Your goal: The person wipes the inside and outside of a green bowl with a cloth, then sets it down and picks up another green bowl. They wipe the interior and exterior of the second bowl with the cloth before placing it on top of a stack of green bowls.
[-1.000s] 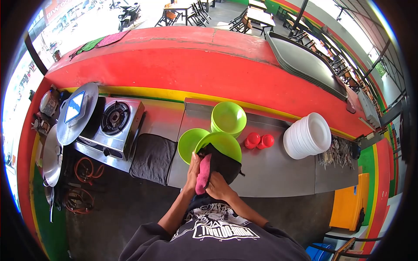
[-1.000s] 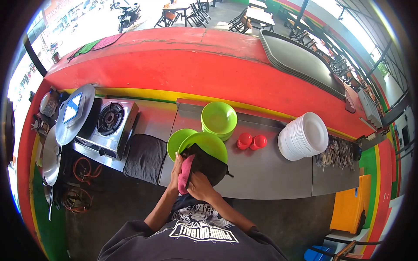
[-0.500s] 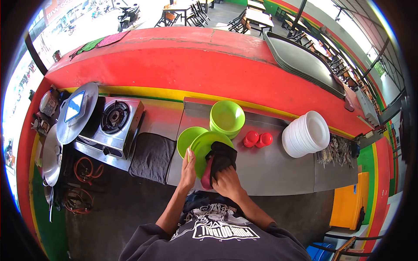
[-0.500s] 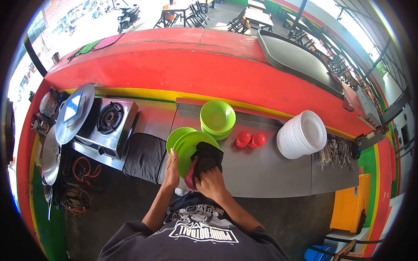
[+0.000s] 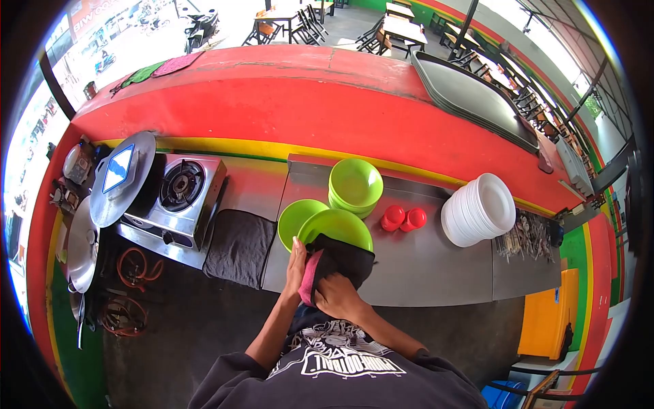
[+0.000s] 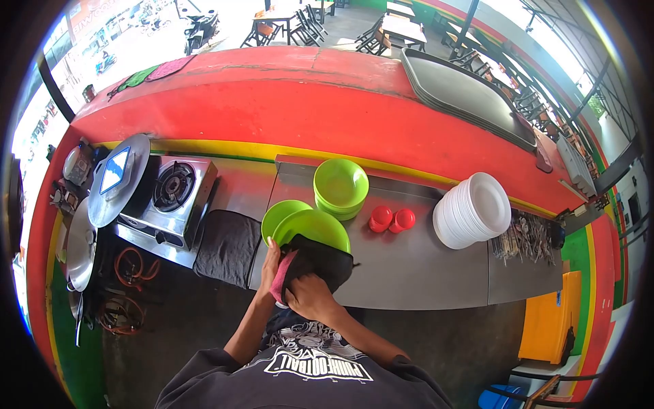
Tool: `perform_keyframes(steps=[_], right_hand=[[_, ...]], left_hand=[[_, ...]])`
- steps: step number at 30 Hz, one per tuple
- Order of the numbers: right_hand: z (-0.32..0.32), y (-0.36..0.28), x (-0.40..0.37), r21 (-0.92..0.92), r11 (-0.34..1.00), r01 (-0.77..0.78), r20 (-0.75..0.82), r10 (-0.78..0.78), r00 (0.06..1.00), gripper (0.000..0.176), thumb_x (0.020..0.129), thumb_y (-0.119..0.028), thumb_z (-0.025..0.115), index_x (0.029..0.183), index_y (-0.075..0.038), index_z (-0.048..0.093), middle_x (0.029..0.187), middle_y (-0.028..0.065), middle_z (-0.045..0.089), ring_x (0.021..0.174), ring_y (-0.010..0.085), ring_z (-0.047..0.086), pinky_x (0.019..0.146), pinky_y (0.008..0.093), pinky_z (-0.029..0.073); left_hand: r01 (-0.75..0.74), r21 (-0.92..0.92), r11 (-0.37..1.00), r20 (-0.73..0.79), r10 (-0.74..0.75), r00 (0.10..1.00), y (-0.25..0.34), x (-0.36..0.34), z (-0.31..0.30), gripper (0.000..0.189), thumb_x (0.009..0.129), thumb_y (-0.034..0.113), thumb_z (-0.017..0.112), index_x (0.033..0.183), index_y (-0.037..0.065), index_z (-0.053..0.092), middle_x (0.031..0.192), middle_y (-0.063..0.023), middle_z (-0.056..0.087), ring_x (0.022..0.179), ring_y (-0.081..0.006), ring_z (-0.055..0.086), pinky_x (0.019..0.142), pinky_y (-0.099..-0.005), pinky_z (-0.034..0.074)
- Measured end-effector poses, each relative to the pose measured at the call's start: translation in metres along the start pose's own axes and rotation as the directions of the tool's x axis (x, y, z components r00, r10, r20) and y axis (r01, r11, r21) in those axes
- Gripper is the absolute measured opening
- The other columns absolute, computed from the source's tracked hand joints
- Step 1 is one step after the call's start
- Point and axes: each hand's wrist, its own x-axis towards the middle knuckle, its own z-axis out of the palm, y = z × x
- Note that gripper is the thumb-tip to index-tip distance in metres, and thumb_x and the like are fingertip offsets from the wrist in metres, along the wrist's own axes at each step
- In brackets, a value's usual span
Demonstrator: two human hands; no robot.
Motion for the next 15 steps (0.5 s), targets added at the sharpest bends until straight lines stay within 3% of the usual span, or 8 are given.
perform_keyframes(steps=[5,8,10,12,15], right_hand=[[-0.024,0.006,-0.009,-0.199,0.978,0.068,-0.01,-0.071,0.997,0.034,0.082,-0.031,0.065,0.068,0.0,0.068,0.071,0.0211,0.066,0.077,0.0362,0.065,0.086,0.0462,0.047],[-0.036,0.02,-0.009,-0.272,0.959,0.08,-0.073,-0.104,0.992,0.032,0.079,-0.031,0.067,0.075,0.001,0.071,0.08,0.0203,0.068,0.086,0.0339,0.065,0.096,0.0446,0.043],[-0.04,0.027,-0.008,-0.299,0.952,0.062,-0.116,-0.101,0.988,0.033,0.079,-0.031,0.068,0.082,0.002,0.072,0.089,0.0199,0.069,0.096,0.0322,0.064,0.104,0.0437,0.04],[-0.043,0.024,-0.008,-0.327,0.941,0.088,-0.087,-0.122,0.989,0.034,0.078,-0.031,0.069,0.086,0.002,0.073,0.094,0.0192,0.069,0.101,0.0316,0.063,0.107,0.044,0.037],[-0.051,0.019,-0.006,-0.334,0.927,0.172,-0.011,-0.186,0.983,0.032,0.077,-0.03,0.071,0.087,0.0,0.073,0.095,0.0184,0.069,0.103,0.0314,0.063,0.108,0.0448,0.036]], left_hand=[[-0.041,-0.199,0.979,-0.051,0.032,0.998,0.017,-0.005,0.005,0.061,0.108,0.047,0.034,0.145,0.0,0.042,0.136,-0.0096,0.053,0.118,-0.016,0.053,0.104,-0.0305,0.043],[-0.157,-0.043,0.987,0.014,0.158,0.987,0.023,-0.002,-0.005,0.057,0.109,0.045,0.034,0.143,0.001,0.045,0.134,-0.0095,0.055,0.119,-0.0159,0.053,0.099,-0.03,0.046],[-0.156,0.033,0.987,0.042,0.155,0.987,0.029,-0.001,-0.01,0.056,0.109,0.045,0.034,0.14,0.001,0.048,0.129,-0.0081,0.058,0.114,-0.0144,0.056,0.095,-0.0287,0.048],[-0.162,0.111,0.981,0.075,0.155,0.985,0.041,0.002,-0.008,0.055,0.109,0.044,0.034,0.136,0.0,0.052,0.123,-0.0068,0.062,0.108,-0.0128,0.059,0.09,-0.0274,0.049],[-0.124,0.081,0.989,0.071,0.119,0.99,0.053,0.008,-0.011,0.055,0.108,0.046,0.035,0.131,0.001,0.056,0.117,-0.0064,0.065,0.101,-0.0128,0.061,0.086,-0.0274,0.05]])
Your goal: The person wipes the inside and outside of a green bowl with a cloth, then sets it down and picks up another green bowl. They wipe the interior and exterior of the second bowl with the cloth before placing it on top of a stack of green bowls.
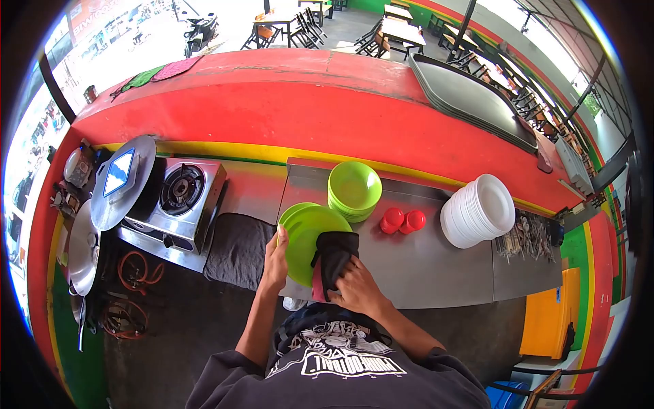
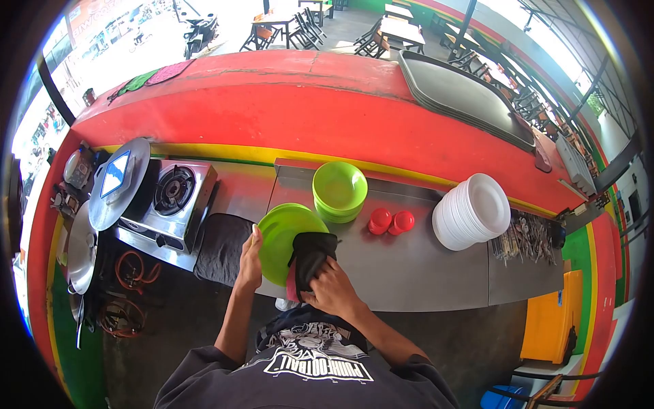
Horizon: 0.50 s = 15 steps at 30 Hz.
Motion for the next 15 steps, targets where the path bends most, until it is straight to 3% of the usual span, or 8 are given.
perform_keyframes(steps=[4,7,8,11,15], right_hand=[[0.012,0.002,-0.007,0.042,0.999,0.024,0.061,-0.027,0.998,0.026,0.071,-0.024,0.075,0.085,-0.002,0.073,0.09,0.0157,0.07,0.101,0.0303,0.065,0.108,0.0455,0.037],[0.03,0.001,-0.009,-0.004,0.998,0.062,-0.119,-0.062,0.991,0.02,0.067,-0.017,0.075,0.083,-0.003,0.072,0.082,0.0136,0.07,0.09,0.03,0.067,0.101,0.0442,0.044],[0.033,0.0,-0.007,0.032,0.999,0.015,-0.123,-0.011,0.992,0.02,0.066,-0.015,0.074,0.082,-0.003,0.071,0.082,0.0139,0.07,0.089,0.031,0.067,0.097,0.0438,0.046],[0.029,-0.01,0.002,0.108,0.989,-0.098,-0.111,0.11,0.988,0.017,0.065,-0.011,0.073,0.08,-0.004,0.068,0.081,0.0139,0.069,0.082,0.0323,0.067,0.088,0.043,0.051],[0.037,-0.018,0.001,0.107,0.977,-0.182,-0.02,0.185,0.982,0.012,0.067,-0.012,0.072,0.075,-0.006,0.064,0.076,0.0124,0.067,0.075,0.0308,0.067,0.083,0.0434,0.052]], left_hand=[[0.053,-0.055,0.997,-0.01,-0.053,0.999,0.002,0.0,0.003,0.052,0.107,0.045,0.04,0.13,0.002,0.057,0.115,-0.0063,0.066,0.099,-0.0138,0.062,0.086,-0.0273,0.05],[0.12,-0.247,0.962,0.007,-0.122,0.992,-0.002,-0.005,0.018,0.046,0.105,0.039,0.047,0.132,0.002,0.055,0.117,-0.0068,0.065,0.102,-0.0151,0.062,0.088,-0.0286,0.05],[0.151,-0.329,0.932,0.024,-0.151,0.988,-0.005,-0.008,0.024,0.044,0.104,0.036,0.049,0.132,0.003,0.054,0.118,-0.0071,0.064,0.103,-0.0156,0.062,0.089,-0.0292,0.05],[0.074,-0.284,0.956,-0.027,-0.085,0.996,-0.031,-0.022,0.052,0.043,0.1,0.03,0.054,0.135,0.004,0.05,0.123,-0.0082,0.061,0.108,-0.0178,0.061,0.093,-0.0318,0.049],[0.172,-0.411,0.895,-0.014,-0.194,0.981,-0.031,-0.019,0.045,0.042,0.099,0.026,0.055,0.135,0.005,0.049,0.125,-0.009,0.06,0.11,-0.0197,0.061,0.095,-0.0335,0.05]])
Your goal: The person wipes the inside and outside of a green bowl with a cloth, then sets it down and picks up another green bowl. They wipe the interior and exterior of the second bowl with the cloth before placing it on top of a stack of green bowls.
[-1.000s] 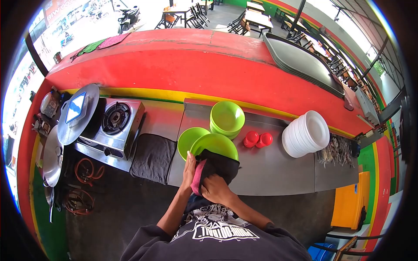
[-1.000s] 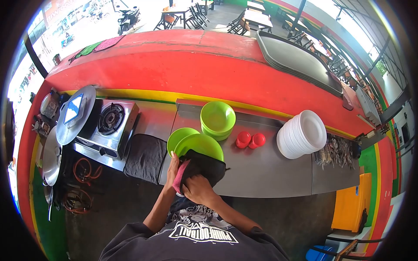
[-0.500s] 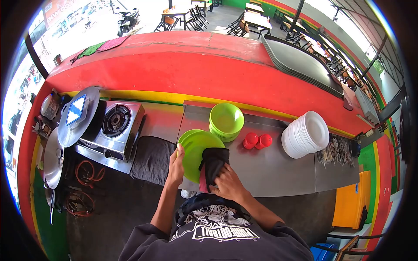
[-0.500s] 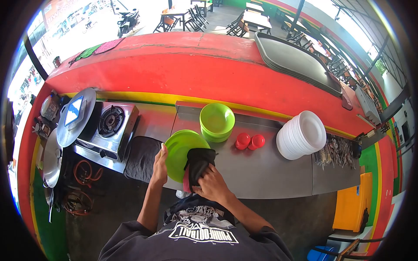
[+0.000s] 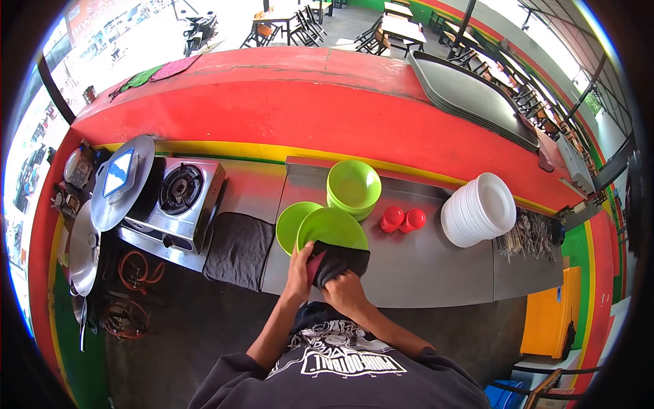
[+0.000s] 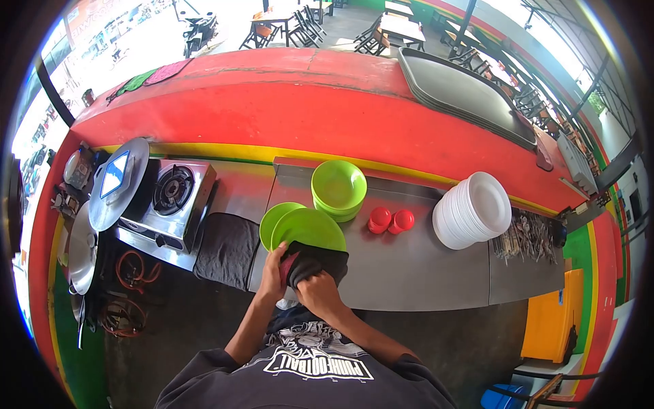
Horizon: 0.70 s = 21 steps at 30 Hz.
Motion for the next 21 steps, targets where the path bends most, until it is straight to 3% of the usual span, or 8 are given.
perform_keyframes(steps=[4,7,11,15,18,19,21], right_hand=[[-0.015,0.005,-0.01,0.023,0.995,0.096,0.086,-0.098,0.991,0.015,0.065,-0.012,0.072,0.078,-0.004,0.068,0.077,0.0127,0.068,0.085,0.0301,0.068,0.095,0.0442,0.049],[-0.029,0.025,-0.009,-0.106,0.957,0.27,-0.023,-0.274,0.962,0.019,0.065,-0.012,0.07,0.082,-0.002,0.07,0.086,0.0136,0.069,0.098,0.0273,0.066,0.104,0.042,0.043],[-0.041,0.031,-0.006,-0.192,0.939,0.286,0.098,-0.271,0.958,0.02,0.071,-0.012,0.063,0.085,-0.001,0.073,0.097,0.0147,0.071,0.105,0.0254,0.065,0.113,0.04,0.037],[-0.026,0.017,-0.003,-0.131,0.963,0.236,0.106,-0.224,0.969,0.022,0.071,-0.013,0.067,0.087,0.001,0.072,0.096,0.0171,0.07,0.101,0.029,0.065,0.108,0.0411,0.042],[-0.004,-0.004,-0.004,0.051,0.984,0.169,0.098,-0.174,0.98,0.027,0.073,-0.016,0.072,0.093,0.002,0.068,0.094,0.019,0.068,0.096,0.034,0.065,0.097,0.0441,0.049],[0.0,-0.01,-0.003,0.094,0.986,0.14,0.102,-0.149,0.984,0.029,0.075,-0.016,0.073,0.097,0.002,0.066,0.094,0.0203,0.067,0.095,0.0358,0.064,0.093,0.0452,0.05],[0.005,-0.016,-0.003,0.179,0.981,0.078,0.111,-0.098,0.989,0.034,0.078,-0.018,0.074,0.103,0.002,0.063,0.095,0.0228,0.066,0.092,0.0394,0.064,0.085,0.0476,0.052]], left_hand=[[0.035,0.122,0.992,0.024,-0.038,0.999,0.013,0.011,-0.027,0.041,0.102,0.033,0.049,0.131,0.005,0.054,0.12,-0.0099,0.065,0.106,-0.0201,0.064,0.092,-0.0343,0.052],[0.079,0.226,0.971,0.117,-0.107,0.987,0.04,0.009,-0.036,0.043,0.103,0.034,0.045,0.129,0.002,0.057,0.116,-0.0098,0.068,0.1,-0.0195,0.067,0.087,-0.0332,0.054],[0.085,0.281,0.956,0.133,-0.126,0.983,0.047,0.015,-0.044,0.042,0.102,0.032,0.046,0.124,-0.001,0.062,0.113,-0.0104,0.07,0.095,-0.0188,0.068,0.083,-0.0317,0.054],[0.091,0.223,0.971,0.053,-0.105,0.993,0.033,0.017,-0.041,0.039,0.101,0.03,0.049,0.124,0.001,0.062,0.115,-0.0072,0.066,0.102,-0.0153,0.062,0.088,-0.0295,0.048],[-0.228,0.485,0.844,0.068,0.223,0.972,-0.002,0.025,-0.041,0.041,0.1,0.03,0.05,0.126,-0.001,0.061,0.118,-0.0082,0.065,0.108,-0.0166,0.057,0.096,-0.0297,0.042],[-0.179,0.433,0.883,0.051,0.174,0.983,-0.005,0.02,-0.037,0.045,0.1,0.03,0.05,0.13,-0.002,0.058,0.12,-0.0084,0.064,0.111,-0.0178,0.053,0.102,-0.03,0.036],[-0.193,0.435,0.88,0.041,0.194,0.98,0.001,0.018,-0.033,0.044,0.099,0.032,0.05,0.127,-0.001,0.06,0.115,-0.007,0.066,0.105,-0.0156,0.059,0.095,-0.0296,0.042]])
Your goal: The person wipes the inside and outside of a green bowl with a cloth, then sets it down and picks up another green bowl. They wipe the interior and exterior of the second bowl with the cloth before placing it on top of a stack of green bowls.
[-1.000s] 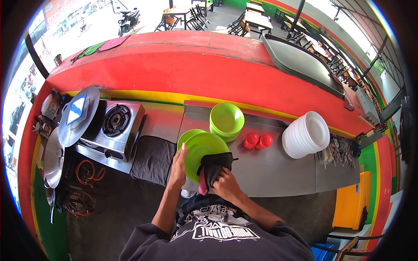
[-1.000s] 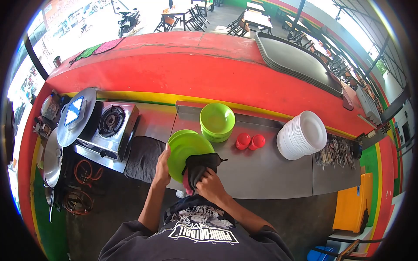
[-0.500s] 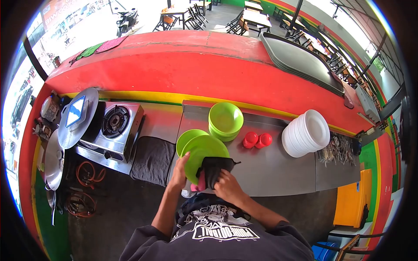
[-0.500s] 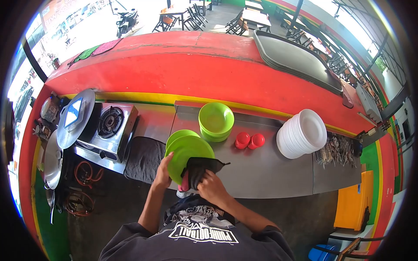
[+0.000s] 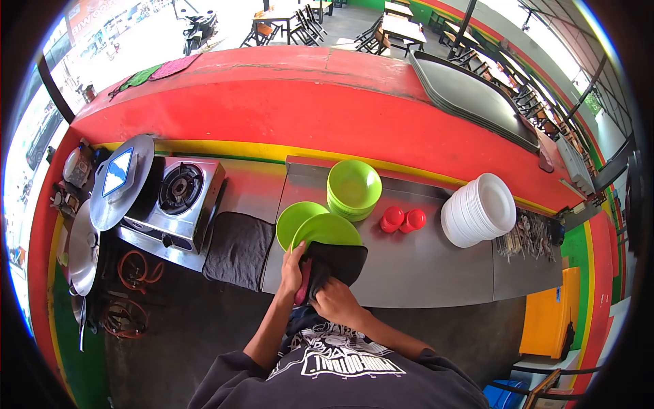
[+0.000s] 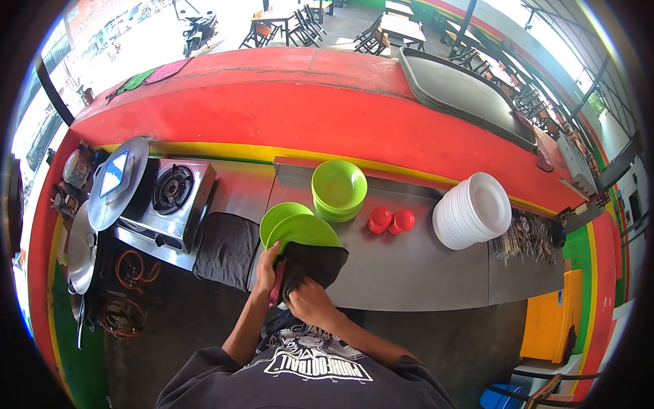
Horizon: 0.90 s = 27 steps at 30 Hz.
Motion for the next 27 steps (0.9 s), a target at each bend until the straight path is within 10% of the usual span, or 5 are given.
perform_keyframes(steps=[13,21,27], right_hand=[[-0.038,0.039,-0.008,-0.325,0.935,0.141,-0.089,-0.178,0.98,0.03,0.063,-0.012,0.068,0.089,0.002,0.073,0.095,0.0195,0.07,0.106,0.0296,0.065,0.112,0.0421,0.038],[-0.01,0.028,0.007,-0.145,0.988,-0.044,-0.176,0.018,0.984,0.023,0.066,-0.009,0.071,0.088,-0.001,0.069,0.09,0.0176,0.069,0.095,0.0346,0.065,0.095,0.0446,0.049],[-0.002,0.011,0.007,-0.1,0.995,-0.026,-0.158,0.01,0.987,0.013,0.067,-0.009,0.068,0.078,-0.002,0.066,0.078,0.0159,0.066,0.083,0.0325,0.066,0.08,0.0444,0.054]], left_hand=[[0.243,-0.119,0.963,0.183,-0.219,0.958,0.049,0.004,-0.026,0.044,0.1,0.032,0.054,0.133,0.002,0.056,0.115,-0.008,0.065,0.101,-0.0164,0.062,0.087,-0.0304,0.049],[-0.048,-0.119,0.992,0.034,0.052,0.998,0.014,-0.016,0.028,0.053,0.093,0.021,0.061,0.141,0.006,0.043,0.118,-0.0083,0.061,0.105,-0.0163,0.06,0.092,-0.0308,0.048],[0.261,-0.36,0.895,0.089,-0.246,0.965,0.005,-0.009,0.004,0.038,0.094,0.027,0.057,0.125,0.004,0.056,0.112,-0.0078,0.064,0.095,-0.0158,0.063,0.084,-0.0297,0.051]])
